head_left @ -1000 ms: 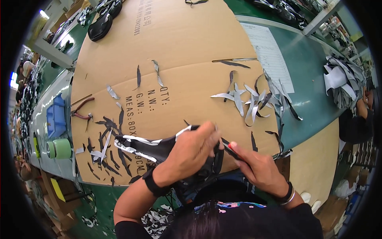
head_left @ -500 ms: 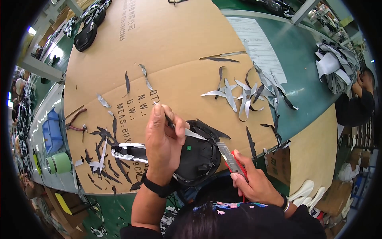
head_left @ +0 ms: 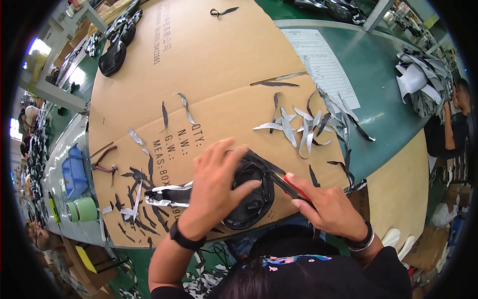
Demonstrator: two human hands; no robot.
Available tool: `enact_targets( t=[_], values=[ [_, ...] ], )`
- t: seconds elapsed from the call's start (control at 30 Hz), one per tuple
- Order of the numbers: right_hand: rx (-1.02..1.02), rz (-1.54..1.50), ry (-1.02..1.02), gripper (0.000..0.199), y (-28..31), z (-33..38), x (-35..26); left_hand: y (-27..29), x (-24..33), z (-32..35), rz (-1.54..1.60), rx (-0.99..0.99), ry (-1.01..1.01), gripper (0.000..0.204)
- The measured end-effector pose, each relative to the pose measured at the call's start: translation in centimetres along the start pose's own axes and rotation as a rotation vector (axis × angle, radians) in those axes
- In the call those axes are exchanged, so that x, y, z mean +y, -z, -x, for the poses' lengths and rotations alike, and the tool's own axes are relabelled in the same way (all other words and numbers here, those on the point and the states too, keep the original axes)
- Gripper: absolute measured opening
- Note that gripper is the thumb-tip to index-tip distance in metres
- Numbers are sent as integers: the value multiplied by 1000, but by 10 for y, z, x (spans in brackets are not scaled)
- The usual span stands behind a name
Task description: The recorder is using a utility knife to trim excess material from the edges of bicycle seats at a factory workbench.
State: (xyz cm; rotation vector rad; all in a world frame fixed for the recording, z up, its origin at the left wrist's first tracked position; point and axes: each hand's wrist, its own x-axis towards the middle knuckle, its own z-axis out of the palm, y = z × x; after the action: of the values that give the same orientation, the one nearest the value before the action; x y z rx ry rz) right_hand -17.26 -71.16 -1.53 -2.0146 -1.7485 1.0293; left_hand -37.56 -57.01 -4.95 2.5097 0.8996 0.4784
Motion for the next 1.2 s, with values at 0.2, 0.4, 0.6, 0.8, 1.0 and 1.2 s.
enact_targets(
  t=[0.2, 0.4, 0.6, 0.8, 1.0, 1.2],
  values=[
    [19, -34, 121, 52, 6, -14, 10, -10, -6, -21, 143, 45, -178, 11],
    [-119, -230, -75, 57, 8, -28, -7, -25, -10, -33, 256, 109, -163, 7],
    [90, 23, 30, 61, -23, -12, -12, -16, -13, -31, 433, 163, -86, 7],
    [137, -151, 16, 60, -37, 5, -13, -18, -18, -22, 1238, 291, 175, 13],
    [146, -315, -52, 57, -41, 17, -12, -17, -16, -21, 1279, 450, 236, 11],
    [146, 101, 81, 52, -9, -18, 3, 24, -32, -14, 1046, 182, 577, 12]
  ],
)
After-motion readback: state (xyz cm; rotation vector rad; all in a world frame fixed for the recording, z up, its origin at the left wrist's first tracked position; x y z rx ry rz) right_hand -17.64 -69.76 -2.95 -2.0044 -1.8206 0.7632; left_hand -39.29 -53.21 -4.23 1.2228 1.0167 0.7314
